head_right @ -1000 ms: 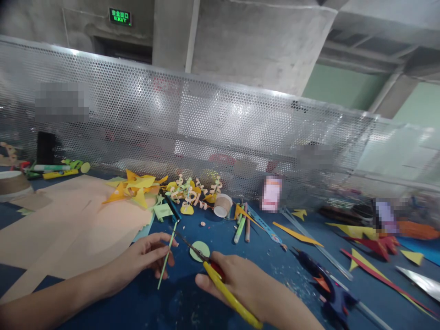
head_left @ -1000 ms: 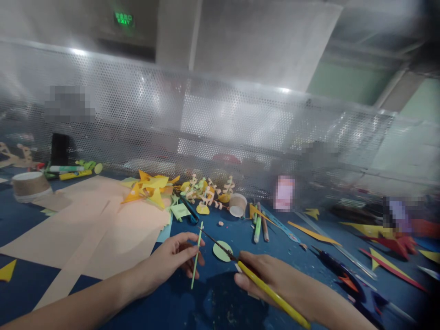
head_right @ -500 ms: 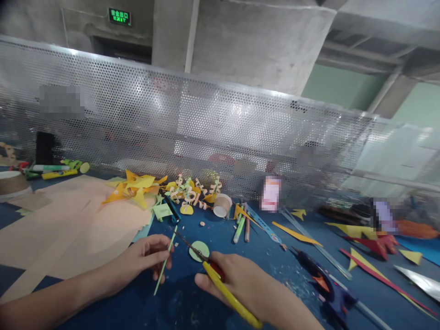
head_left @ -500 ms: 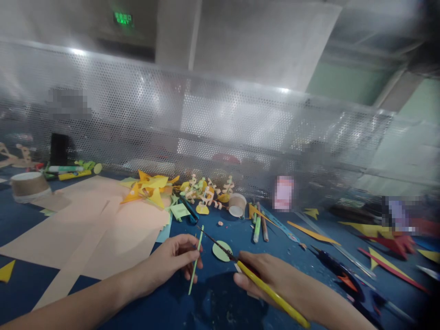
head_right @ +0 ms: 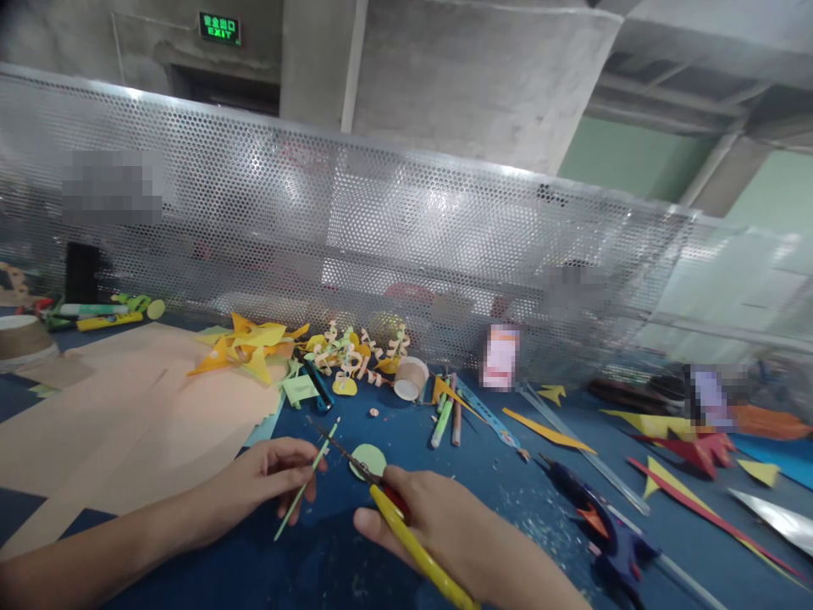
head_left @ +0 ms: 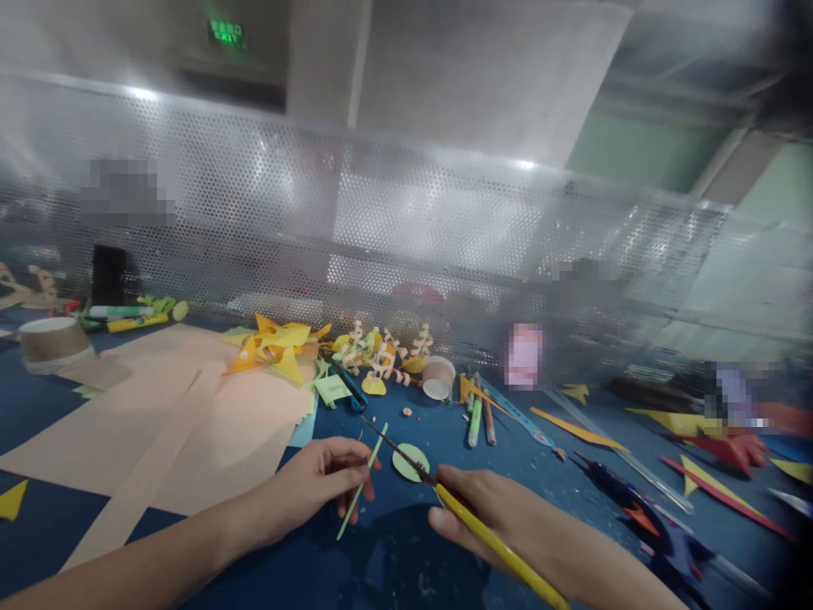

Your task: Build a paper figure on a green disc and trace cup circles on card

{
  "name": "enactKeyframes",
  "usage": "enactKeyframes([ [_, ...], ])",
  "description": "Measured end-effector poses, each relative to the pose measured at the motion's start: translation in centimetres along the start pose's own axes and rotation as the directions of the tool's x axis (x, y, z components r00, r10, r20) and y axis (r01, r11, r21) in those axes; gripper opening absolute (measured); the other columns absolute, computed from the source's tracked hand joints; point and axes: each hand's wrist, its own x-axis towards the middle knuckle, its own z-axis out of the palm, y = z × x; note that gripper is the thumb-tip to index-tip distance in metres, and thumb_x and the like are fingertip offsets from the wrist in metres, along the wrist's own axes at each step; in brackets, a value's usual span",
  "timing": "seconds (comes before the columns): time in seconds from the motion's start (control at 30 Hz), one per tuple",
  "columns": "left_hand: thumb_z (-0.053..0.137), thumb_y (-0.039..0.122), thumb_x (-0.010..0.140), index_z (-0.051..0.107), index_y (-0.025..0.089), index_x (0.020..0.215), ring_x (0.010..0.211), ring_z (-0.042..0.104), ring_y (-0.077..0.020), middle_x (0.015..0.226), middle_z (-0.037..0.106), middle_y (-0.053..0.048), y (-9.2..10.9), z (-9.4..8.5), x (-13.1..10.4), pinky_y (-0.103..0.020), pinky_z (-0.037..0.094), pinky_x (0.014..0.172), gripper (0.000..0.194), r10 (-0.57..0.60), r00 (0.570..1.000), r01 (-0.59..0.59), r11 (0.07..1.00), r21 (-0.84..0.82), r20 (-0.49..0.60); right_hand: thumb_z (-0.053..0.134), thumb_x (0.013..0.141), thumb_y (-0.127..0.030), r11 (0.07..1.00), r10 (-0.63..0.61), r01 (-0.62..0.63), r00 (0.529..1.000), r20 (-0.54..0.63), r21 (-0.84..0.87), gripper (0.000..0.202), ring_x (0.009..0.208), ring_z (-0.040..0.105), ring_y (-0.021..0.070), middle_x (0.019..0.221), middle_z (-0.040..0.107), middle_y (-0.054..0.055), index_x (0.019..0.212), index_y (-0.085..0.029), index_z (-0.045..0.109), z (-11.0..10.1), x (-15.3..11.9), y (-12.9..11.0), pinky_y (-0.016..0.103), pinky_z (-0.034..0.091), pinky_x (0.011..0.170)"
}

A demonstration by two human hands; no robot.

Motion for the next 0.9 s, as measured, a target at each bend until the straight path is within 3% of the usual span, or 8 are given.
enactKeyframes([
  [0.33, 0.060, 0.039, 0.076, 0.063, 0.015, 0.086, 0.051, 0.055, -0.0089, 0.069, 0.063, 0.000, -0.32, -0.12, -0.01, -0.018, 0.036, 0.049, 0.026, 0.008, 1.000, -0.008, 1.000, 0.016, 0.029, 0.030, 0.085, -0.058, 1.000, 0.016, -0.017, 0.999, 0.051, 0.015, 0.047, 0.067, 0.056, 0.0183, 0.079, 0.061, 0.007, 0.089, -0.017, 0.052, -0.17, -0.05, -0.46, 0.030, 0.039, 0.058],
  [0.9, 0.060, 0.042, 0.075, 0.065, 0.016, 0.087, 0.052, 0.056, -0.0103, 0.070, 0.066, -0.001, -0.36, -0.21, 0.00, -0.019, 0.037, 0.049, 0.029, -0.005, 1.000, 0.004, 1.000, 0.030, 0.020, 0.032, 0.084, -0.059, 1.000, 0.009, -0.009, 1.000, 0.017, 0.017, 0.047, 0.063, 0.055, 0.0170, 0.075, 0.061, 0.006, 0.085, -0.017, 0.053, -0.07, 0.17, -0.32, 0.029, 0.038, 0.056],
])
